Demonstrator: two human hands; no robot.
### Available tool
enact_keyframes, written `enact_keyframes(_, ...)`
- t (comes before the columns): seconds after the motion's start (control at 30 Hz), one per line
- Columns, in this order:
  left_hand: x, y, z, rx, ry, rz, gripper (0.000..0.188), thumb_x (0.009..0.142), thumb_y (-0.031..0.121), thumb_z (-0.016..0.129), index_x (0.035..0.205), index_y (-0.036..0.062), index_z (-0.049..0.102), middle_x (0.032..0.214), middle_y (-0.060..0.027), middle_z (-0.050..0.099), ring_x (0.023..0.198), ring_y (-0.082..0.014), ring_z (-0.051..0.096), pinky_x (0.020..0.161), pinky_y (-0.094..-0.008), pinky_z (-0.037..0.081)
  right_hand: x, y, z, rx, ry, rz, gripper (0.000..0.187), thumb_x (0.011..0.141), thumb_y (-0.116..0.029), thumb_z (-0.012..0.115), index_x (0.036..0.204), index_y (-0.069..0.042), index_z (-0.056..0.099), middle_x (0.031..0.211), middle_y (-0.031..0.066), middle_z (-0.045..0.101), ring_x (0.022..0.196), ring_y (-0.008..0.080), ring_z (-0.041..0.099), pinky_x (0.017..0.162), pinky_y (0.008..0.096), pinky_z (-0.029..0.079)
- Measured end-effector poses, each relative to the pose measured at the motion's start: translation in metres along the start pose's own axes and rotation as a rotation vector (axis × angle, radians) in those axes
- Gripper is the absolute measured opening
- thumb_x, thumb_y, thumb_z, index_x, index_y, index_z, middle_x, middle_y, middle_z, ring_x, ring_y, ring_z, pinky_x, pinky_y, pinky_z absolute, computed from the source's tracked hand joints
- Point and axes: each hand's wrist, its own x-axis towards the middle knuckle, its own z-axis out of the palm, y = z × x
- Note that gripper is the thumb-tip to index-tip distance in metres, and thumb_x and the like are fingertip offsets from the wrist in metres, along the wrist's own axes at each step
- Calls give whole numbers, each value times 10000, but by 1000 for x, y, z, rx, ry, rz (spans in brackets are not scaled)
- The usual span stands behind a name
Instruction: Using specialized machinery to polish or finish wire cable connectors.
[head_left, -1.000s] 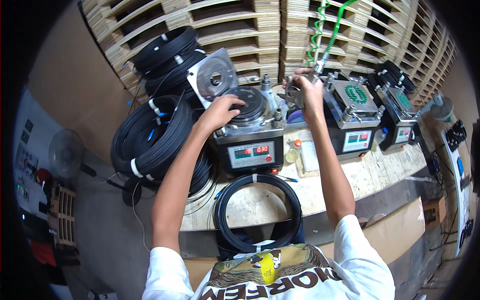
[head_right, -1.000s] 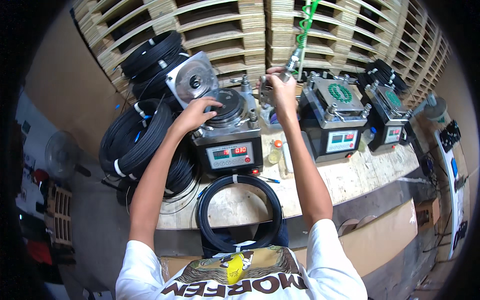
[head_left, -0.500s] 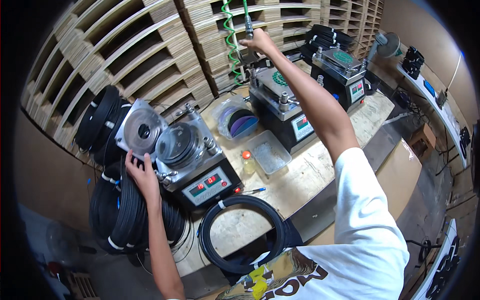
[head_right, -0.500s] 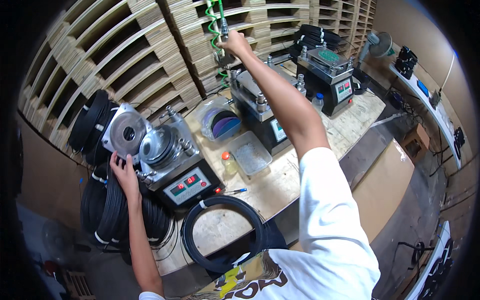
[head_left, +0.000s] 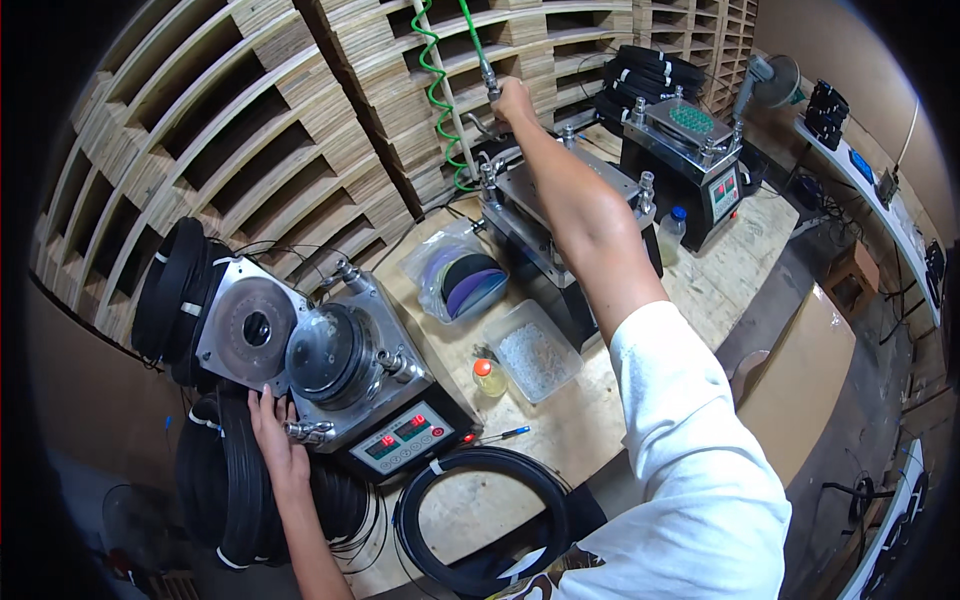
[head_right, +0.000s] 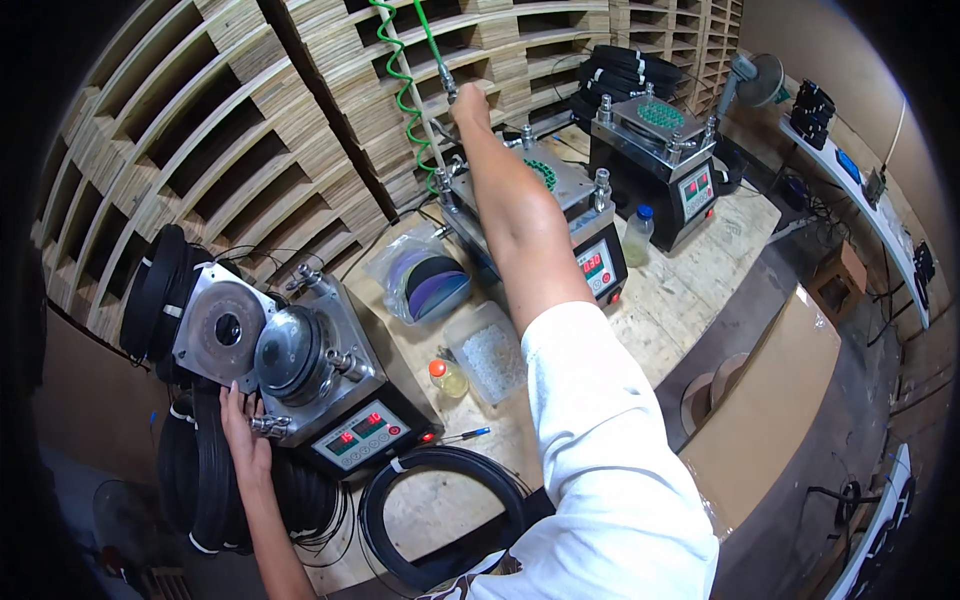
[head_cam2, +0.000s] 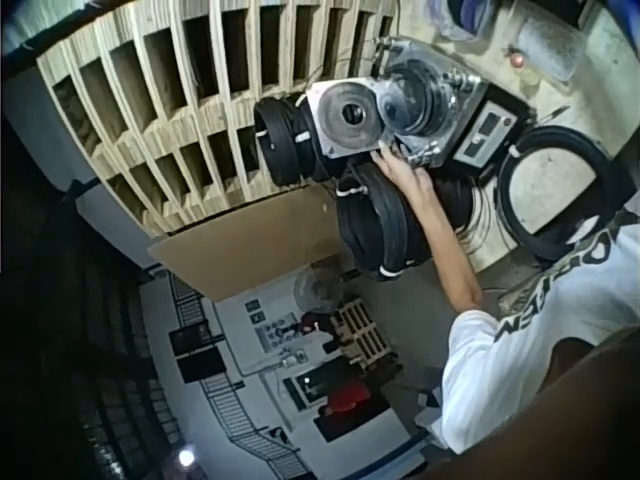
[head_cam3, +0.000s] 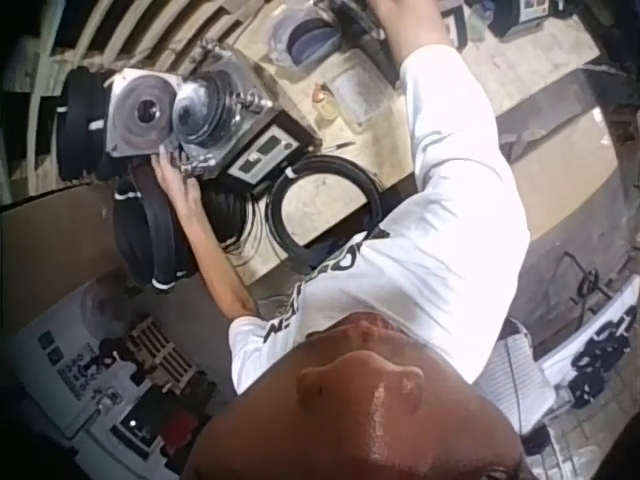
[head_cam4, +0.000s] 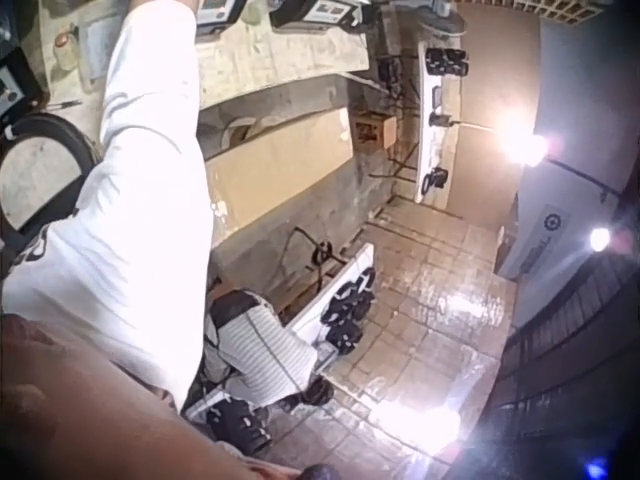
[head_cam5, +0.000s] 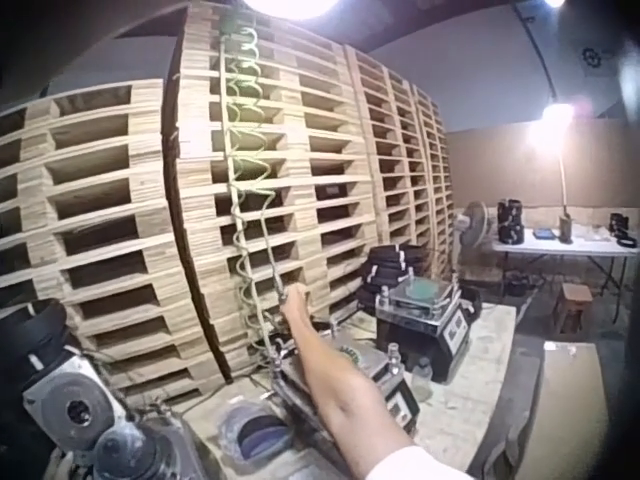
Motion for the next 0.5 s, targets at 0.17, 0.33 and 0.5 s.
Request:
enact_keyframes(0.17, 23, -1, -8, 7, -23, 14, 560, 963, 150, 627, 1443, 25, 367, 1328, -114, 529, 1200, -196, 519, 1052, -361, 405, 0, 8, 15, -40, 126, -53, 282, 725, -119, 739, 987, -17, 729, 1004, 260, 696, 989, 380, 681, 878, 435, 539)
enact_keyframes(0.33, 52, -22, -15, 117, -3, 122, 357, 953, 101, 632, 1284, 20, 528, 1224, -93, 611, 1103, -201, 594, 951, -362, 471, -11, 9, 5, -100, 81, -110, 244, 730, -101, 699, 949, 0, 732, 946, 268, 697, 964, 383, 688, 855, 443, 538)
enact_keyframes(0.5, 50, -24, 11, 31, -4, 47, 323, 968, 94, 610, 1272, 7, 542, 1222, -101, 618, 1107, -217, 604, 979, -390, 476, -29, 21, -40, -63, -53, -196, 247, 709, -146, 733, 868, 42, 714, 928, 254, 707, 925, 366, 704, 818, 437, 562)
